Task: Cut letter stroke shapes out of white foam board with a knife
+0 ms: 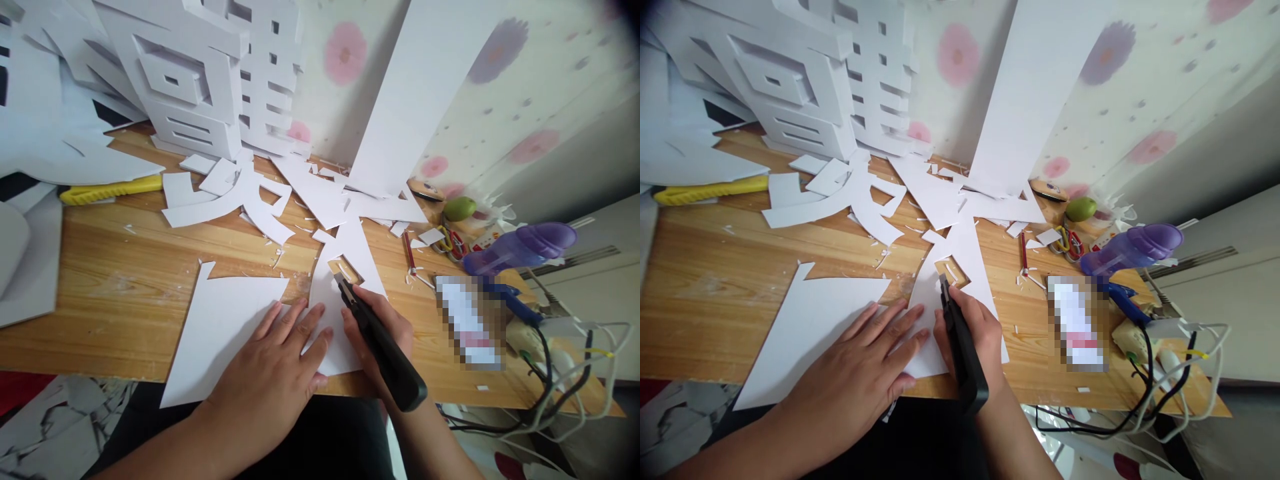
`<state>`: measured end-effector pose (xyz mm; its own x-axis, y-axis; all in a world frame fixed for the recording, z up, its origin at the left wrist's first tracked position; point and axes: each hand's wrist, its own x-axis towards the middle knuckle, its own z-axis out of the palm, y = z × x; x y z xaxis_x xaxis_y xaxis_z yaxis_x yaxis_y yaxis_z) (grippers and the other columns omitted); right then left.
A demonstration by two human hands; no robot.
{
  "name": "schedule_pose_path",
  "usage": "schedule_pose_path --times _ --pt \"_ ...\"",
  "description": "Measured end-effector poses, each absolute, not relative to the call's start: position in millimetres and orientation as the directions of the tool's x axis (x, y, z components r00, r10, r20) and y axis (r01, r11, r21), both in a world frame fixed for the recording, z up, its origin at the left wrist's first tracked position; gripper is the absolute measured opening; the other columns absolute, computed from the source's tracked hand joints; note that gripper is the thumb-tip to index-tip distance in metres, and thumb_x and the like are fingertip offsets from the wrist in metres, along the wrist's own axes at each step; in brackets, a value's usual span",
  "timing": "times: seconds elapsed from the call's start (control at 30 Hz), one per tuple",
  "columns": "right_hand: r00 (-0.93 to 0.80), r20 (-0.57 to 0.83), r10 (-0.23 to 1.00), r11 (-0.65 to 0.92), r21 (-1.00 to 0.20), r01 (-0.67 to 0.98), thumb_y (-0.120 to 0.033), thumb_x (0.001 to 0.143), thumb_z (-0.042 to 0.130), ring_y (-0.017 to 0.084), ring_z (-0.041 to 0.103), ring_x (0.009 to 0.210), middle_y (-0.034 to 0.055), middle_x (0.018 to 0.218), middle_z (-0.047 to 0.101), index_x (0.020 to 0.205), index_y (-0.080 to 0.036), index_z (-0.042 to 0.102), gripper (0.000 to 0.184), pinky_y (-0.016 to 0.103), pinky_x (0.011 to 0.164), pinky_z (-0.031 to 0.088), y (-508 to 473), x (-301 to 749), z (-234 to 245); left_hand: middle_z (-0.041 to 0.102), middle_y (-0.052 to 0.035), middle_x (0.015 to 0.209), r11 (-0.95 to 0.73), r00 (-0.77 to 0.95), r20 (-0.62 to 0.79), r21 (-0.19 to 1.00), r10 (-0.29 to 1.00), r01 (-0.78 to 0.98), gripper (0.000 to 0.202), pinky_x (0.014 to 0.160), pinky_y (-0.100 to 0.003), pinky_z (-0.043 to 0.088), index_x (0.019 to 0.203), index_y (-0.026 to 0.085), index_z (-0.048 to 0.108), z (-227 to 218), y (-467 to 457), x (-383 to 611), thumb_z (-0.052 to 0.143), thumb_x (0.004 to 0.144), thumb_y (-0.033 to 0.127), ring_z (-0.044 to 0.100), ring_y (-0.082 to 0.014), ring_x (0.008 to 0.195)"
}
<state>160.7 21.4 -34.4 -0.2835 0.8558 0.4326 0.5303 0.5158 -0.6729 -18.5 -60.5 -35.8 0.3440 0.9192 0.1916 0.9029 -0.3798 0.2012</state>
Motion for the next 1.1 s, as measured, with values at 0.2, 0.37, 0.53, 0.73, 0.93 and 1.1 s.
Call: schedule_pose_path --times 0.2,0.37,0.53,0.73,0.93,1.1 --pt "-0.280 0.451 0.847 0.528 -0.656 0.539 -0.025 0.084 0.066 0.018 0.070 0.073 0.0030 0.090 0.072 0.112 -0.022 0.063 0.028 0.028 0.068 0.057 18.5 159.5 -32.7 0.043 -0.0070 0.151 -0.374 0.339 0.190 0.197 0.922 0.906 0.044 0.112 -0.057 0.031 0.134 0.027 0.052 -35.3 -59.9 -17.0 0.042 0.096 0.047 0.035 -0.0332 0.140" --pt "-0.300 0.457 0.837 0.543 -0.630 0.555 -0.025 0.084 0.066 0.018 0.071 0.072 0.0031 0.089 0.073 0.113 -0.022 0.062 0.029 0.029 0.067 0.057 13.9 161.0 -30.6 0.043 -0.0084 0.151 -0.366 0.331 0.198 0.183 0.923 0.913 0.048 0.113 -0.056 0.030 0.134 0.019 0.052 -36.0 -60.8 -16.5 0.043 0.096 0.047 0.033 -0.0326 0.141" --pt "-0.343 0.471 0.813 0.581 -0.615 0.532 -0.021 0.084 0.065 0.018 0.070 0.073 0.0022 0.087 0.072 0.115 -0.021 0.061 0.031 0.028 0.068 0.057 9.4 163.0 -28.7 0.043 -0.0083 0.151 -0.358 0.320 0.202 0.190 0.926 0.914 0.049 0.114 -0.056 0.029 0.134 0.017 0.052 -36.0 -60.7 -15.9 0.046 0.095 0.046 0.034 -0.0326 0.141" --pt "-0.356 0.450 0.819 0.573 -0.618 0.537 -0.021 0.085 0.064 0.017 0.069 0.073 0.0025 0.089 0.072 0.114 -0.021 0.060 0.030 0.027 0.066 0.056 1.0 165.7 -25.0 0.042 -0.0087 0.151 -0.358 0.317 0.208 0.199 0.925 0.912 0.049 0.114 -0.056 0.029 0.133 0.017 0.053 -35.1 -60.3 -15.7 0.049 0.094 0.045 0.033 -0.0323 0.141" --pt "-0.385 0.473 0.793 0.609 -0.573 0.549 -0.019 0.084 0.063 0.017 0.069 0.075 0.0060 0.090 0.071 0.114 -0.017 0.059 0.030 0.027 0.069 0.056 -7.2 170.9 -22.8 0.040 -0.0083 0.153 -0.350 0.315 0.191 0.192 0.930 0.917 0.046 0.114 -0.055 0.028 0.132 0.017 0.054 -36.3 -60.2 -15.5 0.049 0.094 0.044 0.030 -0.0319 0.143" --pt "-0.400 0.481 0.780 0.624 -0.562 0.543 -0.018 0.084 0.064 0.017 0.069 0.076 0.0076 0.092 0.071 0.115 -0.017 0.058 0.031 0.026 0.067 0.055 -11.7 174.7 -25.2 0.042 -0.0086 0.152 -0.355 0.318 0.198 0.195 0.927 0.914 0.045 0.113 -0.055 0.029 0.130 0.016 0.054 -37.2 -60.7 -15.9 0.051 0.093 0.041 0.031 -0.0318 0.142"
